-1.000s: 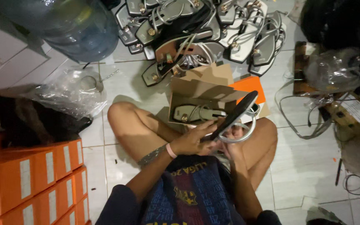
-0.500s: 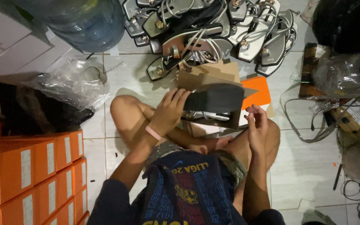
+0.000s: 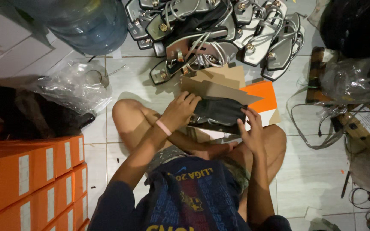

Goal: The person sits on the floor and repeatedly picks up white sandals, inserts paper stuffing into them, and places them into orange shoe boxes. The person closes the boxes and stacks them nearby.

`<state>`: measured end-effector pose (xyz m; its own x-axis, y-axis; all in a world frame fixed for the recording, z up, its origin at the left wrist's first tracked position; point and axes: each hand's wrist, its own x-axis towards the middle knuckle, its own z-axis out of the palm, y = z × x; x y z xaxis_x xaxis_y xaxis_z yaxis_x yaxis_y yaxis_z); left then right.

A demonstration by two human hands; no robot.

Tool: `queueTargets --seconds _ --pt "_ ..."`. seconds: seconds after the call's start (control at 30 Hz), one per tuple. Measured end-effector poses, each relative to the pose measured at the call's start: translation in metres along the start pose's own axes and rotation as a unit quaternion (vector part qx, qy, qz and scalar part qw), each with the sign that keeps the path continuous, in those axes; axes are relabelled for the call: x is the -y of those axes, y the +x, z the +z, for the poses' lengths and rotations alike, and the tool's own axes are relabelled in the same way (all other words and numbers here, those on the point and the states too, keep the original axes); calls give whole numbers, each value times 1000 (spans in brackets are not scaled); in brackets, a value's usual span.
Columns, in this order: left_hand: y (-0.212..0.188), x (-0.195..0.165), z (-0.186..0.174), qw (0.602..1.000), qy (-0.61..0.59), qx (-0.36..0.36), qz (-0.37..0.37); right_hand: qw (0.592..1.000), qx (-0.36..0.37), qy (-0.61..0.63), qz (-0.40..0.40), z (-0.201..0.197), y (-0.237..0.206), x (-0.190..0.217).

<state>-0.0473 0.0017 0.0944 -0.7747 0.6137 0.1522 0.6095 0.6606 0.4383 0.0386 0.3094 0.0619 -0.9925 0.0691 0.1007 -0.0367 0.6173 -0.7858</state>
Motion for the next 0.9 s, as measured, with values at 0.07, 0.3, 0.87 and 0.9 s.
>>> queueTargets --seconds 0.07,0.3,0.87,0.9 --pt "-3 -3 -4 998 0 -53 18 999 -16 34 5 -5 -1 7" --pt "-4 -19 22 991 -117 -55 30 996 -86 8 25 -37 -13 27" --pt "-3 16 49 996 10 -82 37 986 -4 -146 -77 -6 -12 -4" --pt "-2 16 53 999 -2 -44 16 988 -3 -139 -67 -6 -13 -6"
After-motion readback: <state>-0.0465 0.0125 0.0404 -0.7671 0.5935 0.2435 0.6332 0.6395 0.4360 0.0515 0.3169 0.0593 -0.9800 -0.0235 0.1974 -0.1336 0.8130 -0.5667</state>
